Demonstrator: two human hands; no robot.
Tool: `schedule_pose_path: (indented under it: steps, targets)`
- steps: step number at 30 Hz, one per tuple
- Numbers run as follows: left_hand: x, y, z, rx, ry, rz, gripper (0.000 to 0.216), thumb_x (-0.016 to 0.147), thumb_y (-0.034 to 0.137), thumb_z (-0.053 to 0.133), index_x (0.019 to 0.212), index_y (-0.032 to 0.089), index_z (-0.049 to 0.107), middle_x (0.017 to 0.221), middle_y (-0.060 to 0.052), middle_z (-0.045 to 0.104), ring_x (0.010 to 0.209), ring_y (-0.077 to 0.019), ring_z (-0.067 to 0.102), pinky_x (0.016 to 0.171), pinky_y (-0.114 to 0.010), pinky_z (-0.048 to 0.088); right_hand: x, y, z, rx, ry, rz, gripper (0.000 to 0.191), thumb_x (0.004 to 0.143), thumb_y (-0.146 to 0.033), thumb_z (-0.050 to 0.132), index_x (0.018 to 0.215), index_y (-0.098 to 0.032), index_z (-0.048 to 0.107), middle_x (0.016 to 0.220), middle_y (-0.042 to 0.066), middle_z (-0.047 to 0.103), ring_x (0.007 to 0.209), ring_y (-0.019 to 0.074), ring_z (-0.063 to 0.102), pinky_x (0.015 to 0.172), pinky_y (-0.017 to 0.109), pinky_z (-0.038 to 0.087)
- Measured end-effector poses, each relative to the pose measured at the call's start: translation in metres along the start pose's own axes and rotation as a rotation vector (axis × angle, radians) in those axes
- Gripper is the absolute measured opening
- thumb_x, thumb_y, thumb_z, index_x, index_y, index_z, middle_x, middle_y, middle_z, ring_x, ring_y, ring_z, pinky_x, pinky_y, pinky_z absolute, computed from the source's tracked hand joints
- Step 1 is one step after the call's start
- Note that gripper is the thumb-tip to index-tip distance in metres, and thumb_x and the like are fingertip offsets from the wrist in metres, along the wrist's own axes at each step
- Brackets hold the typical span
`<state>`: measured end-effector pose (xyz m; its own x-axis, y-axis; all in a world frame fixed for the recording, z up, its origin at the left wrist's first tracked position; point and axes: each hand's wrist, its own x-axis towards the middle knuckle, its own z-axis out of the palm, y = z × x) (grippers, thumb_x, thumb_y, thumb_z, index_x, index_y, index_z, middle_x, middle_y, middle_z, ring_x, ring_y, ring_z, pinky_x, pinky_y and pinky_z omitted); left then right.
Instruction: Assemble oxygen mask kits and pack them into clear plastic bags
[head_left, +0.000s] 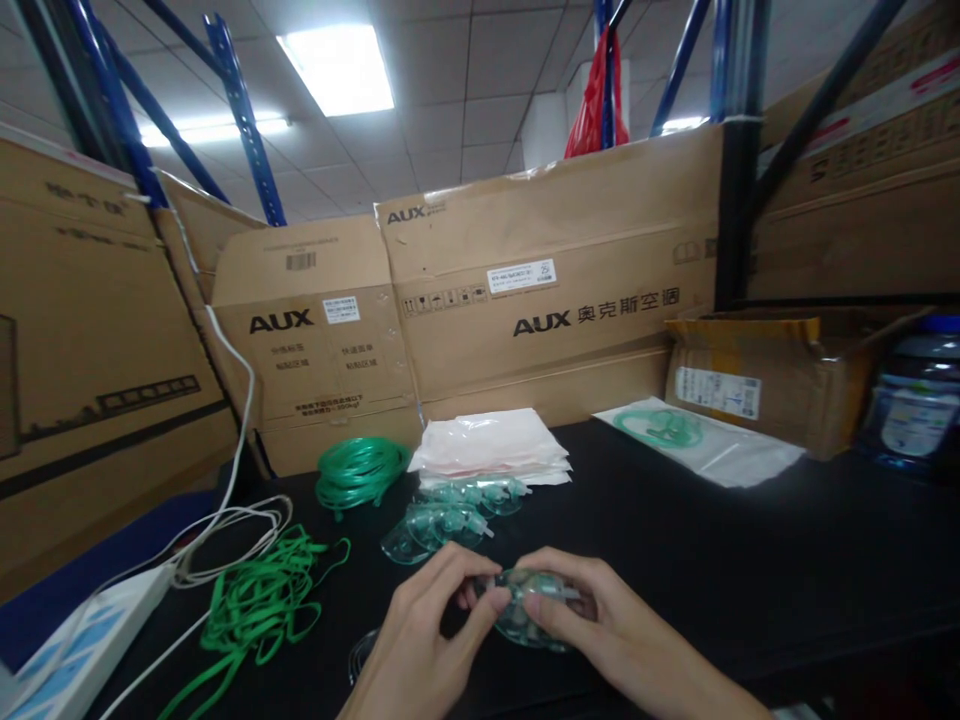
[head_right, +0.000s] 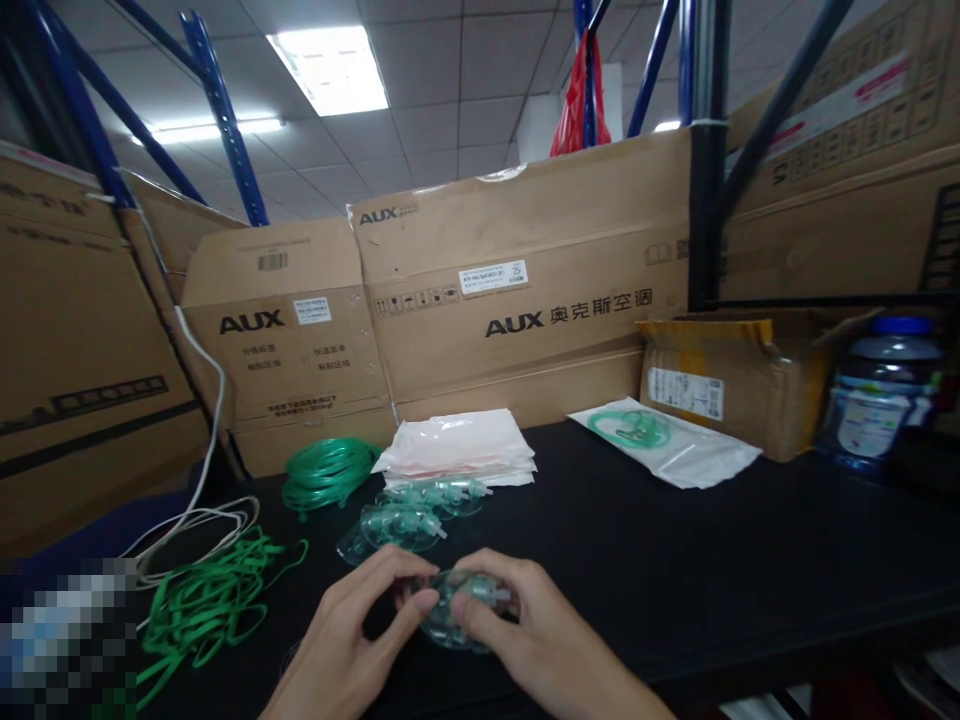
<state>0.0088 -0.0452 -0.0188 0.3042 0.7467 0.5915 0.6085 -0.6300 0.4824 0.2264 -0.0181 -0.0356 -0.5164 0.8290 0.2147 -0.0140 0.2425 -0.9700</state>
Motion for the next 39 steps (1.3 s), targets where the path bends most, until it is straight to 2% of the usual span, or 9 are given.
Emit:
schedule_pose_path:
  steps: [3,7,10,22,27,33,39]
  targets:
    - [-0.002,0.004,-0.003,0.021,-0.005,0.032,0.016,0.100,0.027,0.062,0.113,0.024,0.071,0.099,-0.004,0.072,0.080,-0.0155,0.069,0.077,-0.023,0.057,0.001,0.001,-0.002,0.029,0.008,0.015,0.040,0.092,-0.053,0.069,0.115,-0.020,0.076,0.107,0.007,0.074,0.107,0.0282,0.067,0.093,0.035,0.052]
    - [-0.005,0.005,-0.006,0.044,-0.026,0.017,0.023,0.099,0.022,0.061,0.119,0.027,0.071,0.117,-0.005,0.071,0.102,-0.0181,0.071,0.093,-0.026,0.057,0.001,0.000,-0.002,0.057,0.007,-0.001,0.038,0.092,-0.052,0.070,0.113,-0.021,0.077,0.105,0.005,0.075,0.105,0.0263,0.068,0.093,0.033,0.052]
    - [-0.006,0.003,-0.005,0.023,-0.045,0.007,0.025,0.099,0.021,0.061,0.122,0.028,0.070,0.121,-0.004,0.072,0.113,-0.0190,0.069,0.101,-0.028,0.054,-0.001,-0.002,-0.002,0.063,-0.005,-0.003,0.036,0.093,-0.049,0.070,0.112,-0.021,0.078,0.106,0.006,0.076,0.106,0.0263,0.067,0.095,0.034,0.051]
    - [-0.004,0.002,-0.004,-0.023,0.023,0.055,0.020,0.096,0.022,0.070,0.115,0.025,0.073,0.108,-0.004,0.074,0.097,-0.0185,0.072,0.090,-0.027,0.058,-0.002,-0.010,-0.004,0.012,-0.035,-0.034,0.035,0.095,-0.047,0.066,0.114,-0.019,0.075,0.104,0.006,0.074,0.102,0.0258,0.067,0.092,0.035,0.051]
    - [-0.004,0.002,-0.003,-0.020,-0.005,0.024,0.021,0.094,0.023,0.072,0.115,0.027,0.074,0.110,-0.003,0.074,0.100,-0.0190,0.071,0.091,-0.027,0.057,-0.003,-0.011,-0.004,0.001,-0.051,-0.023,0.036,0.095,-0.048,0.067,0.115,-0.019,0.075,0.107,0.006,0.073,0.102,0.0255,0.066,0.092,0.036,0.050]
    - [-0.001,-0.001,-0.003,-0.083,0.026,-0.014,0.016,0.092,0.026,0.075,0.108,0.025,0.075,0.104,-0.002,0.075,0.089,-0.0169,0.072,0.085,-0.025,0.057,-0.002,-0.012,-0.006,0.003,-0.088,-0.048,0.032,0.096,-0.043,0.066,0.117,-0.020,0.073,0.108,0.004,0.071,0.104,0.0235,0.063,0.092,0.033,0.048]
    - [-0.002,-0.001,-0.003,-0.111,0.002,-0.072,0.016,0.101,0.028,0.062,0.107,0.026,0.077,0.106,-0.003,0.077,0.100,-0.0186,0.072,0.093,-0.027,0.054,-0.003,-0.013,-0.004,-0.005,-0.083,-0.059,0.031,0.097,-0.042,0.066,0.117,-0.020,0.072,0.107,0.004,0.071,0.103,0.0231,0.063,0.092,0.033,0.048]
